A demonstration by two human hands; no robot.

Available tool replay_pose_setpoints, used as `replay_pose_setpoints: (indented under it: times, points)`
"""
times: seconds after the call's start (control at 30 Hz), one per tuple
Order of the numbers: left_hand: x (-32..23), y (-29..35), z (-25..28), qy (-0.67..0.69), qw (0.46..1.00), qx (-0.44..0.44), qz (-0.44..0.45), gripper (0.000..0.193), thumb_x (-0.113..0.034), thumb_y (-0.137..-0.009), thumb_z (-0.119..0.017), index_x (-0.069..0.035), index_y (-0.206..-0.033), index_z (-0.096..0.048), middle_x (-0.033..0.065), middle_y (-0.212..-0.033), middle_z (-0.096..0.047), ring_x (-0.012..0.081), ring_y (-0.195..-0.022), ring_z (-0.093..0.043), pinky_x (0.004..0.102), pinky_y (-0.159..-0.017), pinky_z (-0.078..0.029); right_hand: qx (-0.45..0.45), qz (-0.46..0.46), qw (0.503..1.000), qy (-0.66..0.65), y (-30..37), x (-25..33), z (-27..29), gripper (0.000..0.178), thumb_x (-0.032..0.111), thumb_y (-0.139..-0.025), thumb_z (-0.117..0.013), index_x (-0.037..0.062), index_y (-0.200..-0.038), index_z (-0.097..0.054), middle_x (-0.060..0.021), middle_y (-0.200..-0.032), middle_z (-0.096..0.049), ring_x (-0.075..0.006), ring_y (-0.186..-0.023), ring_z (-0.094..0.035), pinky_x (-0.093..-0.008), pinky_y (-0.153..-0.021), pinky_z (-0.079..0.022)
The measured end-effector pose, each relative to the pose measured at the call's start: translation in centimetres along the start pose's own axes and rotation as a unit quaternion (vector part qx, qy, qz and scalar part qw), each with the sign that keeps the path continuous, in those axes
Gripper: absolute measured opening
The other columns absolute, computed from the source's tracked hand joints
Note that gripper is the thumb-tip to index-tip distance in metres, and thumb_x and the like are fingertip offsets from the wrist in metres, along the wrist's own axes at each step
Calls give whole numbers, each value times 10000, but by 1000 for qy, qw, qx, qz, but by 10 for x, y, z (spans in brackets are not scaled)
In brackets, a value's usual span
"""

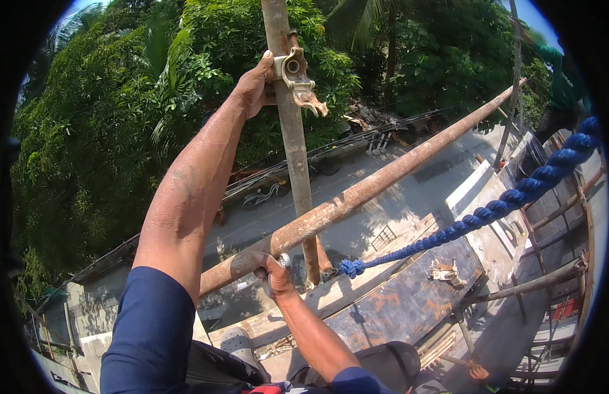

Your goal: The person secures a curved metal bar to a vertical pole using a metal clamp and a wrench. They tighten the clamp by hand and then use the wrench to fully secure the connection on a construction site.

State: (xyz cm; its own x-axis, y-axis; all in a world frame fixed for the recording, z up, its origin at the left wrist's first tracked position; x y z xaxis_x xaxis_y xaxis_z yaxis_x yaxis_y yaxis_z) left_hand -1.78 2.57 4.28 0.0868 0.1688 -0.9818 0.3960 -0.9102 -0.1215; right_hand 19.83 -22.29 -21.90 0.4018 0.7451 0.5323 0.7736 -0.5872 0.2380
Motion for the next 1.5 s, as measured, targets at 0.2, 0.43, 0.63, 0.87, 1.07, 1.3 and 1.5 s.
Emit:
replay_pose_setpoints:
  times: [0.2, 0.43, 0.63, 0.87, 1.07, 1.3, 1.5]
  points:
    - [-28, 23, -5, -141, 983, 15, 116, 795, -702, -990, -418, -88, -1493, -452, 221, -1471, -495, 429, -1340, -498, 673, -1154, -253, 87, 65, 994, -14, 12, 53, -98, 210, 268, -908, -745, 63, -930, -706, 18, -800, -597, -99, -674, -458, -264, -609, -360]
    - [-125, 23, -2, -510, 856, -52, 65, 726, -608, -976, -504, -40, -1426, -531, 178, -1281, -609, 346, -1168, -615, 623, -973, -474, 90, 103, 991, -12, 8, 95, -172, 149, 243, -911, -760, 106, -920, -702, 29, -805, -624, -69, -604, -462, -247, -543, -355]
    - [-310, 95, -65, -751, 617, -15, -234, 615, -574, -1054, -339, -178, -1494, -505, 164, -1653, -279, 329, -1537, -230, 502, -1232, -235, 146, 150, 977, -36, -9, 124, -233, 293, 251, -876, -815, 98, -1067, -654, 17, -942, -629, -74, -824, -617, -222, -640, -480]
    - [-328, 346, -28, -622, 743, -14, -246, 366, -381, -882, -579, -51, -1016, -664, 112, -942, -591, 178, -825, -566, 318, -799, -468, 181, 190, 965, -11, -55, 152, -290, 208, 258, -880, -799, 150, -947, -635, 65, -733, -551, -30, -495, -439, -210, -419, -302]
    - [-120, 416, 36, -393, 870, 252, 159, 358, -327, -1004, -633, 8, -1110, -701, 165, -955, -735, 300, -848, -731, 378, -763, -569, 178, 161, 971, -7, -96, 145, -290, 194, 276, -879, -793, 185, -890, -622, 72, -729, -539, -28, -471, -399, -221, -405, -281]
    - [90, 260, 63, -468, 875, 63, 106, 667, -434, -944, -665, -32, -1437, -468, 229, -1315, -618, 338, -1215, -605, 427, -1049, -459, 157, 116, 981, 18, -122, 134, -282, 260, 334, -887, -774, 157, -948, -594, 44, -794, -558, -25, -445, -385, -194, -365, -301]
    - [70, 95, 7, -83, 990, -76, -83, 1134, -535, -788, -837, -53, -1587, -192, 220, -1406, -465, 318, -1336, -461, 443, -1136, -352, 127, 102, 985, 49, -124, 136, -281, 280, 375, -889, -760, 158, -909, -584, 33, -747, -542, -53, -411, -389, -227, -374, -314]
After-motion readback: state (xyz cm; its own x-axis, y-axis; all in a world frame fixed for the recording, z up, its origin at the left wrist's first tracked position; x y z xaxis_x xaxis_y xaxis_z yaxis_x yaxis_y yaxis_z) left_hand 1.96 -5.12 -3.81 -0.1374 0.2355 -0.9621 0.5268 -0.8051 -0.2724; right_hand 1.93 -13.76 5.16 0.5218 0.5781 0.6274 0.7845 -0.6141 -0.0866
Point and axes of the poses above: each hand's wrist, its own y-axis away from the middle knuckle, its own z-axis out of the back of the hand, x = y × z, the point moved 7 cm from there along -y, towards the middle knuckle
